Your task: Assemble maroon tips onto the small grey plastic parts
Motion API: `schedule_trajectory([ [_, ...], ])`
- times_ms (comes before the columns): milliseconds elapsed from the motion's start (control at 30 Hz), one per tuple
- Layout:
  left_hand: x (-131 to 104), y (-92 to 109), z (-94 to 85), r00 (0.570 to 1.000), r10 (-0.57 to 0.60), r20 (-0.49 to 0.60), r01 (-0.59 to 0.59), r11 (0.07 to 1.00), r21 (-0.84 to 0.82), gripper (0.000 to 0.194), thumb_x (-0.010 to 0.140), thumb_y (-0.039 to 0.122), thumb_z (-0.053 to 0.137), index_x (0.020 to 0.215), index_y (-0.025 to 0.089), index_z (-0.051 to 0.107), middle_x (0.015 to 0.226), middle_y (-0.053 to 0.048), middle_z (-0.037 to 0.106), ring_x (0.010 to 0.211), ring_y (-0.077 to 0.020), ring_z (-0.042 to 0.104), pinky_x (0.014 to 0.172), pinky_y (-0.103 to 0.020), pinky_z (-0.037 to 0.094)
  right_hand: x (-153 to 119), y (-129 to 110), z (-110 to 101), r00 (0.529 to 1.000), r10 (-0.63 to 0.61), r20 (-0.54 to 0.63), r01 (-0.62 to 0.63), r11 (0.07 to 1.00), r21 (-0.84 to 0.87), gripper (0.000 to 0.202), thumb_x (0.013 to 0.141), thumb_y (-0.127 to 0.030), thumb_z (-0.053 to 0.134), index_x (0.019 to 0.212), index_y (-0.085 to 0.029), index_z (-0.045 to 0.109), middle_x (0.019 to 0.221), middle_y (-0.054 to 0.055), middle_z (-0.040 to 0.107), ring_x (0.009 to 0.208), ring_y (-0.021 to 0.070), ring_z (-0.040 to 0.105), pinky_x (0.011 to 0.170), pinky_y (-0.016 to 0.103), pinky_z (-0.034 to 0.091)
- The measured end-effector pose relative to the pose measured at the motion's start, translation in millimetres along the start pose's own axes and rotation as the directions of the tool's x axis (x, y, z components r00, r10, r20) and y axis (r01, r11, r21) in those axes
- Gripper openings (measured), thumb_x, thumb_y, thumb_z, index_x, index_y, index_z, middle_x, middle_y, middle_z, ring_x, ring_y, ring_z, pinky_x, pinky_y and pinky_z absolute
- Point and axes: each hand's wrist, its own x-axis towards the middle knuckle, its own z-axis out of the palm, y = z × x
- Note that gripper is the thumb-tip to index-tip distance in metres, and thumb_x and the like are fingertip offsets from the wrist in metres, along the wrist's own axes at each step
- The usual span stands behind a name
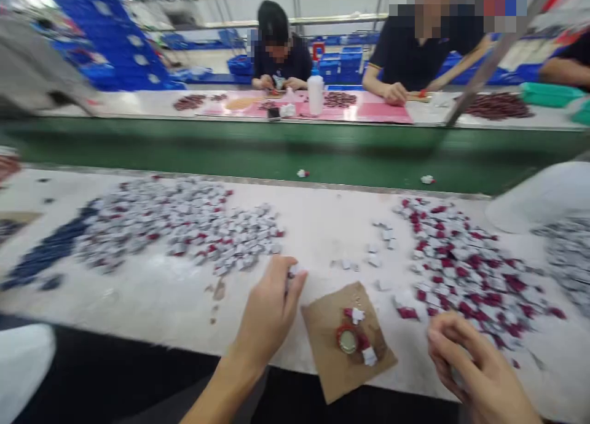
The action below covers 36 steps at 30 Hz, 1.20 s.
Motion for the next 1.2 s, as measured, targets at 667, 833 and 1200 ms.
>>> schedule_trajectory([
  [667,151.9,101.1,122.8,0.758,0.584,0.290,-0.567,0.810,-0.149,0.021,0.114,0.032,0.062,0.132,0.022,0.067,0.135,-0.012,0.071,0.125,-0.0275,0.070,0.110,-0.042,0.055,121.5,-35.4,-24.4,0.785,-0.605,-0.134,0.349,0.610,-0.711,0.012,0.089,-0.017,0.050,0.089,-0.029,0.050,0.096,0.009,0.061,0.099,0.0339,0.056,0.091,0.048,0.044],
  [833,230.0,17.6,99.5,0.990,0.135,0.044,-0.140,0.980,0.141,0.033,0.109,0.029,0.072,0.139,0.016,0.070,0.144,-0.019,0.068,0.131,-0.0356,0.069,0.111,-0.059,0.058,148.8,-35.6,-24.7,0.744,-0.668,0.000,0.435,0.485,-0.759,0.016,0.092,-0.013,0.049,0.093,-0.028,0.057,0.100,0.012,0.065,0.100,0.0369,0.057,0.090,0.050,0.044],
  [1200,283.9,-72.5,57.8,0.988,-0.151,0.030,0.147,0.982,0.117,0.037,0.110,0.039,0.073,0.142,0.021,0.070,0.146,-0.013,0.070,0.123,-0.0293,0.073,0.103,-0.050,0.065,164.3,-61.5,-4.4,0.775,-0.601,0.194,0.440,0.292,-0.849,0.031,0.095,-0.001,0.048,0.104,-0.025,0.065,0.112,0.011,0.074,0.112,0.0329,0.067,0.087,0.042,0.055],
])
